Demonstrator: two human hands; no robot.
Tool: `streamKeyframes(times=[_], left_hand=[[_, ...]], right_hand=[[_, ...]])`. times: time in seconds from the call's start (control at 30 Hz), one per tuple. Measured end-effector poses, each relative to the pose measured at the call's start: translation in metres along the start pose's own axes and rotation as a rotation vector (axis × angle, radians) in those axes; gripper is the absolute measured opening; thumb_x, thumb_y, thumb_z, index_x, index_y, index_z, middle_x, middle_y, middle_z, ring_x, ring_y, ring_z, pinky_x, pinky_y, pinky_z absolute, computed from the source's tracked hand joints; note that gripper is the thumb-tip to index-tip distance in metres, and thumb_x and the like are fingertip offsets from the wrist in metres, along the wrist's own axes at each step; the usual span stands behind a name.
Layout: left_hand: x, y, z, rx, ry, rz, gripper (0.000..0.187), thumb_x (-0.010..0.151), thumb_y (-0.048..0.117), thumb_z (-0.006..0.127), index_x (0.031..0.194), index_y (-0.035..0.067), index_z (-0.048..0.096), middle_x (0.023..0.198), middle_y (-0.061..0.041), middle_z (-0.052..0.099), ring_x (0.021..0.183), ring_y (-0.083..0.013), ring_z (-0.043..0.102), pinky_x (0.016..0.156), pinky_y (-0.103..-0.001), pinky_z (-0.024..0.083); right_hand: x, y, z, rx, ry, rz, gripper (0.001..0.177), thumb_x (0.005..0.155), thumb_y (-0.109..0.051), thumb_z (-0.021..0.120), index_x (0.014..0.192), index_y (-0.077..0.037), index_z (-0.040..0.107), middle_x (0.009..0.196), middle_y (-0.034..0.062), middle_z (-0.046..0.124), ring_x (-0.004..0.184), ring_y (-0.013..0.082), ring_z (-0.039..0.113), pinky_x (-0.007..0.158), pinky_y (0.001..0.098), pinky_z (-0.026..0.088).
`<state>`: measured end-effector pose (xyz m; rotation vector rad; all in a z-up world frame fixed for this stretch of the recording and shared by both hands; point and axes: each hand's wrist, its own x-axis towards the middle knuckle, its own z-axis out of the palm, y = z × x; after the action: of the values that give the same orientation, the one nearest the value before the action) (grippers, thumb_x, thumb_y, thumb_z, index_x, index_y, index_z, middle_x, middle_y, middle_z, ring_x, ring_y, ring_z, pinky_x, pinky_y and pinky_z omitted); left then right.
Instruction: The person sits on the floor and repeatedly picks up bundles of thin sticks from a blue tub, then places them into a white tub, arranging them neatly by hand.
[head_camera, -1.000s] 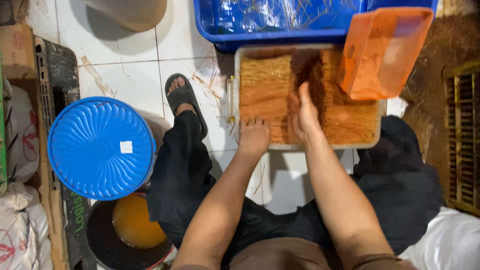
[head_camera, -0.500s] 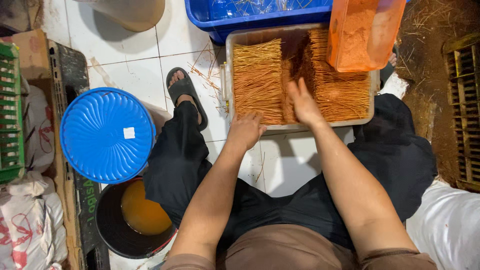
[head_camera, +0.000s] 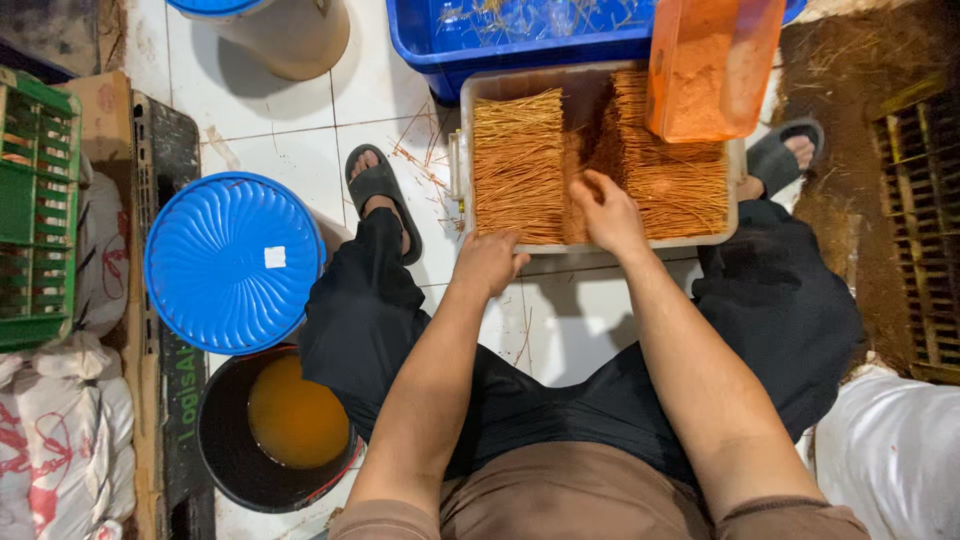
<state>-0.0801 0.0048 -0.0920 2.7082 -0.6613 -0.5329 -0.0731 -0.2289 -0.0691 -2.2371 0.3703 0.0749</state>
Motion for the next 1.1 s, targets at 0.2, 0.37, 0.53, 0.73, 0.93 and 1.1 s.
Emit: streamKeyframes(times=[0.2,0.37,0.53,0.73,0.93,1.1], left_hand=[[0.0,0.004,-0.027,-0.002,0.072,-0.021,0.038,0.093,0.037,0.068,0.122,0.013,0.066,0.111,-0.014,0.074,0.108,-0.0321,0.068,0.099,-0.051,0.044],[-0.01,0.0,-0.04,-0.057,0.15,-0.068,0.038,0.092,0.031,0.069,0.125,0.014,0.067,0.11,-0.014,0.075,0.105,-0.0317,0.07,0.096,-0.051,0.046],[-0.02,0.006,-0.051,-0.065,0.279,-0.048,0.036,0.09,0.026,0.07,0.123,0.011,0.068,0.11,-0.016,0.074,0.104,-0.0331,0.07,0.092,-0.051,0.048],[-0.007,0.023,-0.121,-0.026,0.243,-0.064,0.039,0.09,0.027,0.072,0.125,0.011,0.068,0.112,-0.015,0.074,0.105,-0.0327,0.07,0.098,-0.049,0.047],[0.009,0.018,-0.149,-0.141,0.273,0.056,0.049,0.087,0.025,0.071,0.133,0.01,0.063,0.123,-0.014,0.071,0.108,-0.0309,0.069,0.1,-0.051,0.044],[0.028,0.031,-0.171,-0.096,0.157,0.046,0.047,0.088,0.031,0.072,0.13,0.012,0.063,0.126,-0.012,0.068,0.115,-0.0295,0.066,0.107,-0.061,0.035]], right_hand=[[-0.027,-0.039,-0.042,-0.235,-0.081,-0.124,0.052,0.089,-0.033,0.078,0.134,-0.01,0.066,0.129,0.0165,0.07,0.12,0.0348,0.066,0.103,0.0435,0.051],[-0.017,-0.062,-0.045,-0.319,-0.099,-0.315,0.053,0.085,-0.022,0.079,0.133,-0.007,0.065,0.124,0.0166,0.068,0.117,0.0382,0.063,0.101,0.0459,0.051],[-0.005,-0.063,-0.027,-0.444,-0.158,-0.469,0.065,0.078,-0.024,0.086,0.134,-0.004,0.061,0.13,0.0176,0.064,0.124,0.0379,0.057,0.103,0.0471,0.046],[0.024,-0.073,0.006,-0.543,-0.296,-0.528,0.073,0.072,-0.026,0.089,0.133,0.0,0.058,0.132,0.0197,0.06,0.127,0.0372,0.053,0.108,0.0447,0.045],[0.054,-0.046,0.06,-0.73,-0.397,-0.541,0.064,0.082,-0.025,0.076,0.138,-0.002,0.056,0.14,0.0155,0.057,0.134,0.0332,0.05,0.11,0.0471,0.045],[0.075,-0.032,0.082,-0.744,-0.541,-0.369,0.078,0.083,-0.041,0.074,0.151,-0.017,0.043,0.158,0.0147,0.038,0.148,0.0347,0.032,0.114,0.0571,0.034]])
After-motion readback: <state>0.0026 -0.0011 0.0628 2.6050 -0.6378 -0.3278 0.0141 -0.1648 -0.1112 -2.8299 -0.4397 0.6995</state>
